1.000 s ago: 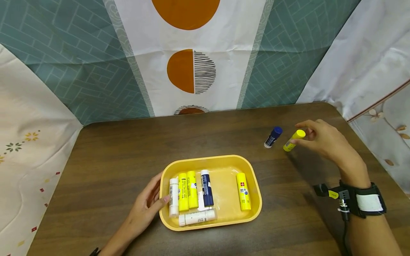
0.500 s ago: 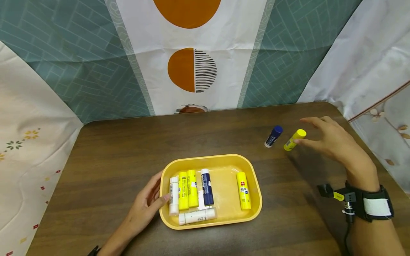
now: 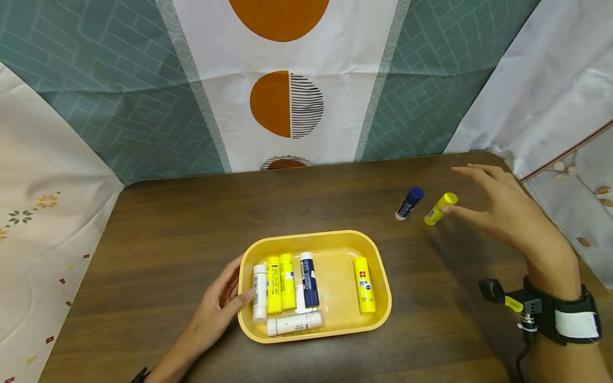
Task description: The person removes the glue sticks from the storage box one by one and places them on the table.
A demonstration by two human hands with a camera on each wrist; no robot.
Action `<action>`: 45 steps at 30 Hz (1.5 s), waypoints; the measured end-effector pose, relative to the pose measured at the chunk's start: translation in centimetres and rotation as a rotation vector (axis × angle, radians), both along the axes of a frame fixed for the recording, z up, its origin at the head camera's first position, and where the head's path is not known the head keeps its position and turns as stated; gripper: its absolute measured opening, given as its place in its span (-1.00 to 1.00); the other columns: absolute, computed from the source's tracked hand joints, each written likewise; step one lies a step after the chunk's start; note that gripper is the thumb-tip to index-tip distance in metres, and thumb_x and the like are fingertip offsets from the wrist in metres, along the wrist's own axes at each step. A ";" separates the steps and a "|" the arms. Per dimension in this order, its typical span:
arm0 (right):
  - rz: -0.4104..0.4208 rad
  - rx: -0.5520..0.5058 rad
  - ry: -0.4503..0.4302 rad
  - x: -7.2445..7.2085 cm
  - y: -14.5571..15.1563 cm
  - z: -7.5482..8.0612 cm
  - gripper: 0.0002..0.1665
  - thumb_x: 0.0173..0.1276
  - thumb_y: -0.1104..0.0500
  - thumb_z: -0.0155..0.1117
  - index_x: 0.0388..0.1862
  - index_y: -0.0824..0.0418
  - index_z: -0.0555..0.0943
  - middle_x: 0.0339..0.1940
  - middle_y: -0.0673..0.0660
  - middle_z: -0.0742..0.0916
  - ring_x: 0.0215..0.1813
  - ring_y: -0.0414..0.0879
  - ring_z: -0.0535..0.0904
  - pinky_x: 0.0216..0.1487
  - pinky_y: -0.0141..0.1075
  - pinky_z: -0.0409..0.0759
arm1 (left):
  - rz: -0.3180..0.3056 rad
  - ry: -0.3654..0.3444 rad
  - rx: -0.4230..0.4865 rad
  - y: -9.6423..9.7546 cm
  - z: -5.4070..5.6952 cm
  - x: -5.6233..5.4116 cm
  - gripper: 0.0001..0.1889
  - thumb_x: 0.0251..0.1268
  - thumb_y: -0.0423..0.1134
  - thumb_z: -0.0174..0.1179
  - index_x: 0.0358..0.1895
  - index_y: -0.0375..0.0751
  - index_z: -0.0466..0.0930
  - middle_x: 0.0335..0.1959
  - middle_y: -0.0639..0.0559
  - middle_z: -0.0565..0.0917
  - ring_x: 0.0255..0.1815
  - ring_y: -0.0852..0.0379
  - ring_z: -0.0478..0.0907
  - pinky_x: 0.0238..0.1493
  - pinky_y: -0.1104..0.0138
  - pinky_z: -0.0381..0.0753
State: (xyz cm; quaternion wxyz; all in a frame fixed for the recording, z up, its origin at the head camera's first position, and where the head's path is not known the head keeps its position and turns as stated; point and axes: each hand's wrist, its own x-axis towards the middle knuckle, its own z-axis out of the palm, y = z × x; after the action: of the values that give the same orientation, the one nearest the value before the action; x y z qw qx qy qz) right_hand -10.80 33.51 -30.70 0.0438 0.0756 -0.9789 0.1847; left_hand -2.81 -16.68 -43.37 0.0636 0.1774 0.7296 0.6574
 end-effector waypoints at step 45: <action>0.448 -0.193 0.304 3.5 -8.3 1.4 -0.16 -0.08 0.33 0.69 0.26 0.03 0.64 0.17 -0.08 0.69 0.11 -0.33 0.55 0.12 -0.67 0.42 | -0.010 -0.015 -0.006 -0.2 0.0 -0.1 -0.34 0.47 -0.46 0.13 0.57 -0.13 0.16 0.56 -0.19 0.22 0.57 -0.04 0.15 0.45 0.45 0.20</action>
State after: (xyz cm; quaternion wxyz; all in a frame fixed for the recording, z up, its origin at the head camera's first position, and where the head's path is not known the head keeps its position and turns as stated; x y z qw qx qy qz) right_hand -7.27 25.25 -29.27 0.1551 0.3123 -0.8979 0.2687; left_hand -2.92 -16.86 -43.38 0.0729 0.1760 0.7300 0.6563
